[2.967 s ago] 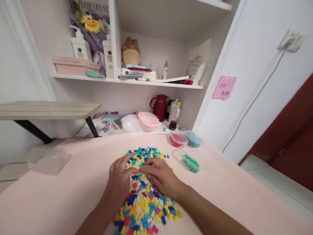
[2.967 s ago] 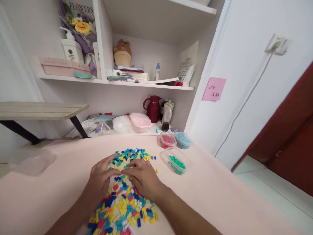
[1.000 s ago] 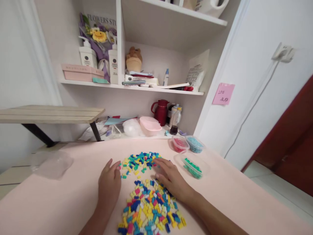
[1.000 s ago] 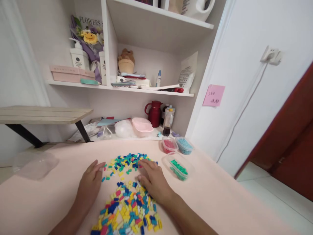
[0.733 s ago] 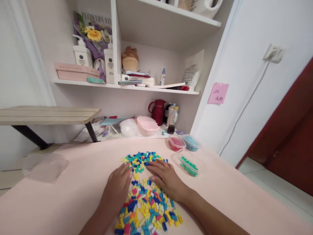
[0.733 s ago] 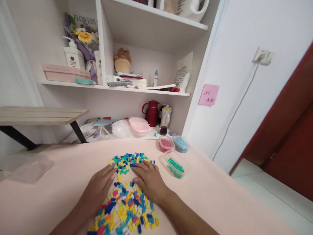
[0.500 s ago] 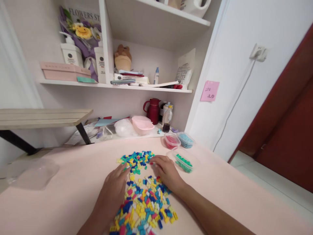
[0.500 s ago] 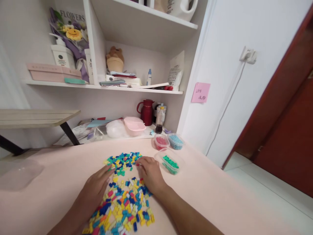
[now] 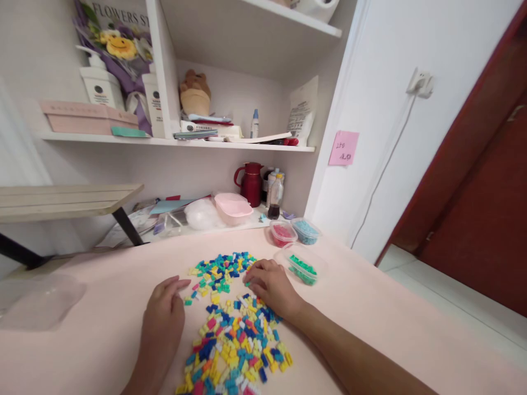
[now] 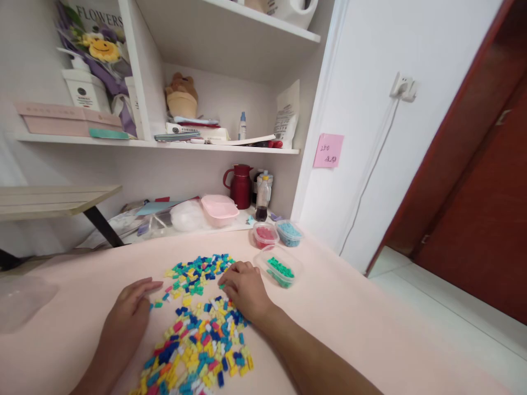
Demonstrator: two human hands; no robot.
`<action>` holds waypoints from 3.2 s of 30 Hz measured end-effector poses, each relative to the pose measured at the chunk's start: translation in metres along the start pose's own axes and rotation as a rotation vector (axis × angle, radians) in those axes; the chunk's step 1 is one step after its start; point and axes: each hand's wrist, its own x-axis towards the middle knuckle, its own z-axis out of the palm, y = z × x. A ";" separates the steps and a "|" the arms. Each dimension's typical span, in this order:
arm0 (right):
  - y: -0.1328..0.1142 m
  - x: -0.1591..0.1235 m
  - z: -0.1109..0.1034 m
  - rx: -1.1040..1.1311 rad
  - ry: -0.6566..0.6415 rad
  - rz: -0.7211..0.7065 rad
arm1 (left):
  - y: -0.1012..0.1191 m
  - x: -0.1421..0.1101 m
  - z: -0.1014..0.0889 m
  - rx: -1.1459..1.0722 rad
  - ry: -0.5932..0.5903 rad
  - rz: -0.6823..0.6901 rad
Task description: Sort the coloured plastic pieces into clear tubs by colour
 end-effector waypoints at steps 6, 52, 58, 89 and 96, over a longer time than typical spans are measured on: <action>0.003 0.002 0.004 0.028 0.010 0.021 | 0.002 0.000 -0.003 -0.020 0.019 -0.052; -0.035 -0.006 -0.010 0.052 -0.221 -0.171 | 0.018 -0.019 0.010 0.383 -0.329 0.289; -0.030 -0.004 -0.010 0.192 -0.189 -0.076 | 0.022 -0.017 0.008 0.313 -0.366 0.388; -0.029 0.001 -0.003 0.019 -0.093 -0.023 | 0.015 -0.012 0.009 0.360 -0.220 0.494; 0.010 0.012 -0.076 -0.120 0.191 0.107 | 0.002 -0.003 0.010 0.262 0.084 0.410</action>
